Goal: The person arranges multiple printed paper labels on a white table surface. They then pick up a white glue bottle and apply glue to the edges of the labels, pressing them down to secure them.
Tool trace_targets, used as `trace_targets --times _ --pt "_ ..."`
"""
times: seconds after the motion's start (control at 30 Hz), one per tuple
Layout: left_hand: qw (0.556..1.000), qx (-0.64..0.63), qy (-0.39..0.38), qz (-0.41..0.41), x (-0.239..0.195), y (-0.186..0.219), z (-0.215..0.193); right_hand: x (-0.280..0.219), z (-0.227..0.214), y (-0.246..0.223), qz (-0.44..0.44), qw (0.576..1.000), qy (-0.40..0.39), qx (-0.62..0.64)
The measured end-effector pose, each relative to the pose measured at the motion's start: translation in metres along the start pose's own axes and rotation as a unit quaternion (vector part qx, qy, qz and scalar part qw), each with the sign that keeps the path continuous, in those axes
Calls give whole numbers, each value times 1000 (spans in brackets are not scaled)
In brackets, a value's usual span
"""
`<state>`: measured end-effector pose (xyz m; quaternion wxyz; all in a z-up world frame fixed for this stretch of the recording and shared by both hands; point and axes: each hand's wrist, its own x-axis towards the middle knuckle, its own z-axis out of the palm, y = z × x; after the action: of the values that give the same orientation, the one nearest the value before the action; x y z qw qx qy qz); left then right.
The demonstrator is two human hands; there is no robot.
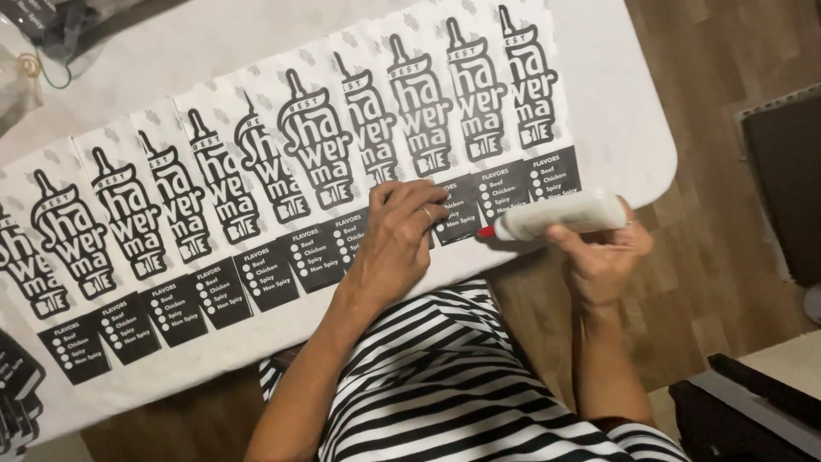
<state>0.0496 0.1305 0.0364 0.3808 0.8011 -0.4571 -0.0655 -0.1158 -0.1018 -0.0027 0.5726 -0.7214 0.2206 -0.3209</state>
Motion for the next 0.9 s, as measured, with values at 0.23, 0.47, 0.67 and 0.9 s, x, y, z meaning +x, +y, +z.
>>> trace_targets --times 0.23,0.47,0.67,0.9 --pt "1000 6 -7 -7 -9 -6 4 0 32 -16 20 999 -30 1" --pt "1000 10 -16 -4 -8 -7 5 -2 49 -14 28 997 -50 43" --pt "1000 12 -18 -7 -4 -1 2 1 25 -7 40 998 2 46" --pt "998 26 18 46 12 7 16 12 -34 18 56 962 212 161"
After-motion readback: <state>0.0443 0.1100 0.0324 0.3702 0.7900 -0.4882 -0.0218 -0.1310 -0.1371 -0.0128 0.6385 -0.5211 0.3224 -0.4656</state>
